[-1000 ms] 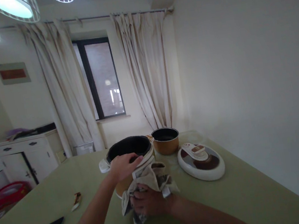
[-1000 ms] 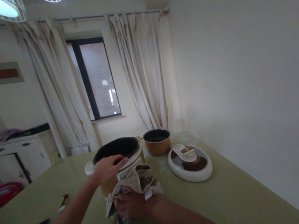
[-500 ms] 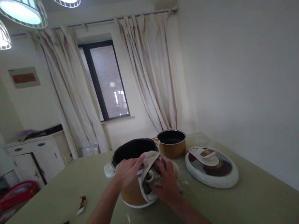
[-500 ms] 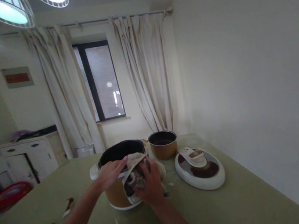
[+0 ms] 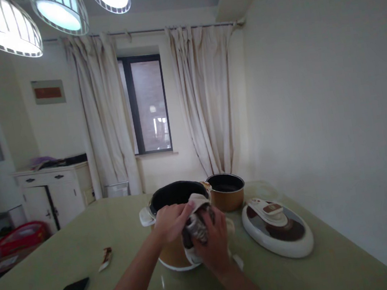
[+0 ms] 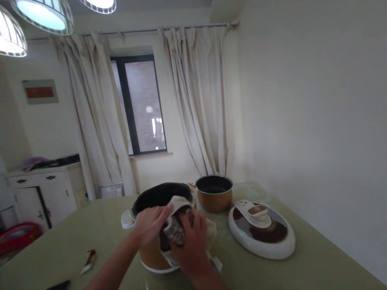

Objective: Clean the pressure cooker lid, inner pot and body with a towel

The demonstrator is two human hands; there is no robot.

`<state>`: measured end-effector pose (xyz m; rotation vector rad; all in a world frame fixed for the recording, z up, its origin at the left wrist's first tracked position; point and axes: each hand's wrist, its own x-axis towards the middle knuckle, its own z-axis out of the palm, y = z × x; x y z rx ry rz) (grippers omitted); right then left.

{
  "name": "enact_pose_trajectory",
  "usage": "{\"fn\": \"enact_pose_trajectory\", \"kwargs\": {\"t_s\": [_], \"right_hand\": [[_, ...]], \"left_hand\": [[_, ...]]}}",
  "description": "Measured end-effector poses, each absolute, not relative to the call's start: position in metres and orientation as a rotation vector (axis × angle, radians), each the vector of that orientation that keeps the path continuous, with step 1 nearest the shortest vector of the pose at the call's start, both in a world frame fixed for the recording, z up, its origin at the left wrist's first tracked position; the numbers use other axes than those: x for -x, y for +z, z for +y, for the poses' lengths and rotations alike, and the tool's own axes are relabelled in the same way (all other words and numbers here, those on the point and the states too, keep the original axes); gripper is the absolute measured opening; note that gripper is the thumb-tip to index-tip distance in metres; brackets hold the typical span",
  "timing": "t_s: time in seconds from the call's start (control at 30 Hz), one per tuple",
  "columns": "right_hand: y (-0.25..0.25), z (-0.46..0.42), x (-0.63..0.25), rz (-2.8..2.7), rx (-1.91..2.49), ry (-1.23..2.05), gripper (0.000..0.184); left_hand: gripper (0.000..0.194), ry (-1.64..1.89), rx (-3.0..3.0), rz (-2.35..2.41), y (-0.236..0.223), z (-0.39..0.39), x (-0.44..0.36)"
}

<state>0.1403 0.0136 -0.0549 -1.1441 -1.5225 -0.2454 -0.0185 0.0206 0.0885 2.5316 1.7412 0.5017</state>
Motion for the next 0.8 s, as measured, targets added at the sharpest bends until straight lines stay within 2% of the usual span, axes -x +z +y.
{"fn": "enact_pose_trajectory", "kwargs": {"t_s": [0.1,0.23,0.37,0.5,0.63,0.7,0.8], "right_hand": [[-0.049,0.002,-0.133,-1.781,1.072,-0.531,0.066],[-0.065,0.002,-0.139,-2.041,0.879,-0.819,0.044],[-0.071,0.006,-0.145,-2.294,0.481,-1.066,0.021],[-0.074,0.003,-0.144,-2.367,0.265,-1.187,0.016],[-0.064,0.003,-0.145,-2.311,0.348,-1.095,0.008],[-0.05,0.006,-0.15,-2.238,0.511,-0.912,0.018],[-0.035,0.014,-0.16,-2.002,0.782,-0.536,0.056]], "left_hand": [[0.079,0.522,-2.478,1.693,0.091,0.023,0.021],[0.078,0.575,-2.419,1.607,0.096,0.026,0.024],[0.071,0.593,-2.548,1.596,0.092,0.024,0.03],[0.061,0.581,-2.717,1.688,0.078,0.02,0.035],[0.06,0.66,-2.793,1.71,0.064,0.022,0.039],[0.065,0.75,-2.785,1.681,0.059,0.025,0.041],[0.07,0.805,-2.754,1.677,0.056,0.03,0.045]]}}
